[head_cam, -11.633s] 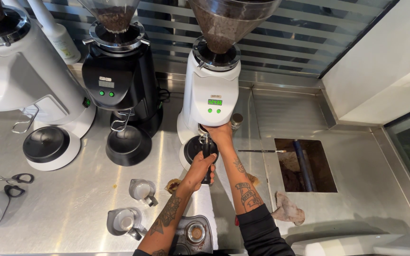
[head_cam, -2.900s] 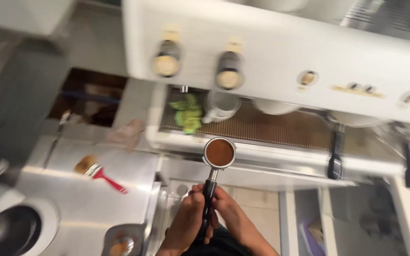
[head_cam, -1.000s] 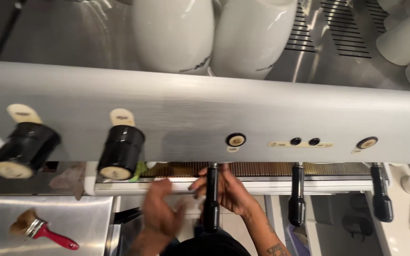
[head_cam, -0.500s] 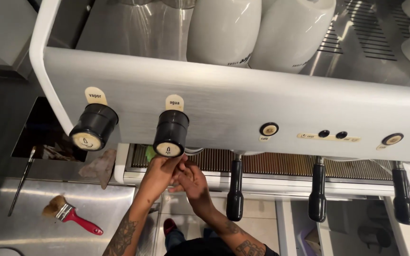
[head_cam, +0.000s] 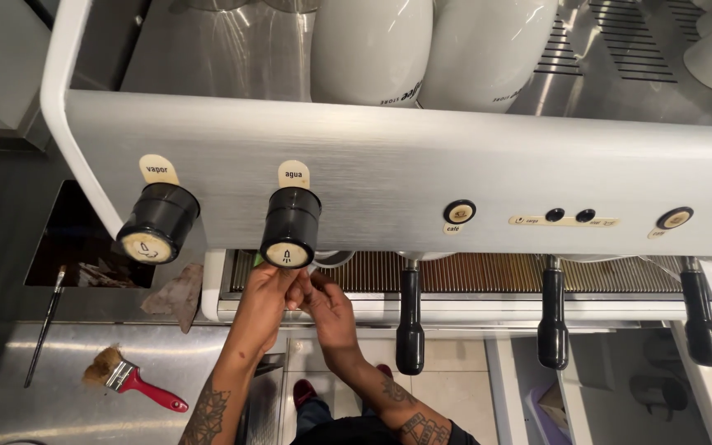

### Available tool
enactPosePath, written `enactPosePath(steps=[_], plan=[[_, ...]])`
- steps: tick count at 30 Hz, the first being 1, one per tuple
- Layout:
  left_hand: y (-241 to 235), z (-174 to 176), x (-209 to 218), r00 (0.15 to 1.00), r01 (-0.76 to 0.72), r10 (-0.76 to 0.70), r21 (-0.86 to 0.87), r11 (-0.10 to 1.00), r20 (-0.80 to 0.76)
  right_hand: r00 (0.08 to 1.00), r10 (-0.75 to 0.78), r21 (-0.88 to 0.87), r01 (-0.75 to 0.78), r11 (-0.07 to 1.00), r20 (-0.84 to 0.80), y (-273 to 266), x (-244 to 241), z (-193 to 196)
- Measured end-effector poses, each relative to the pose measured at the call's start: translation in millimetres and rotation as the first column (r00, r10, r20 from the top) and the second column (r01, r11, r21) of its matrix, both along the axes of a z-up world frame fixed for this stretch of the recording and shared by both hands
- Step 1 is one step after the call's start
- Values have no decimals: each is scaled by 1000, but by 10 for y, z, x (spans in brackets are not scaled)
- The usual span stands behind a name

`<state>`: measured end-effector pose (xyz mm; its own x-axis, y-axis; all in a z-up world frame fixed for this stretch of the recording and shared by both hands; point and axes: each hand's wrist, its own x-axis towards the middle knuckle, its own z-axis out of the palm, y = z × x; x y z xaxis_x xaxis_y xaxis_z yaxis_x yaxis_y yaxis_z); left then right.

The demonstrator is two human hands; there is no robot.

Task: The person pours orange juice and water into glasses on a tray, then moves to a coffee station to grind coffee beans into a portafilter. They tamp the grounds, clean the portafilter, and place it in an espresso machine to brew. Finally, they pour milk into a metal pitcher and steam it using the machine's steam wand.

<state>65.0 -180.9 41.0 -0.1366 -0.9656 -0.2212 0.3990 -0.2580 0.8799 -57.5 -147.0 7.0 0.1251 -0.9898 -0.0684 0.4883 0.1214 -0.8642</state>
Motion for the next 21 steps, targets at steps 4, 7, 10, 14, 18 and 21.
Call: enactPosePath(steps=[4, 7, 10, 14, 18, 21], plan=[[80, 116, 60, 1000, -4, 4, -29, 1000, 28, 993, -111, 81, 113, 990, -34, 38, -105, -334], [115, 235, 77, 999, -18, 19, -48, 999, 36, 975, -204, -17, 203, 979, -85, 63, -243, -305], [138, 298, 65, 997, -14, 16, -28, 1000, 71, 976, -198, 51, 202, 978, -88, 107, -413, -122], [136, 270, 42, 994, -25, 29, -37, 999, 103, 971, -216, 42, 221, 974, -100, 163, -608, -136], [106, 258, -29, 982, -31, 35, -26, 999, 184, 961, -235, 17, 240, 971, -149, 181, -806, -152], [82, 219, -77, 960, -20, 38, -68, 997, 278, 938, -257, 16, 268, 963, -233, 204, -896, -26]])
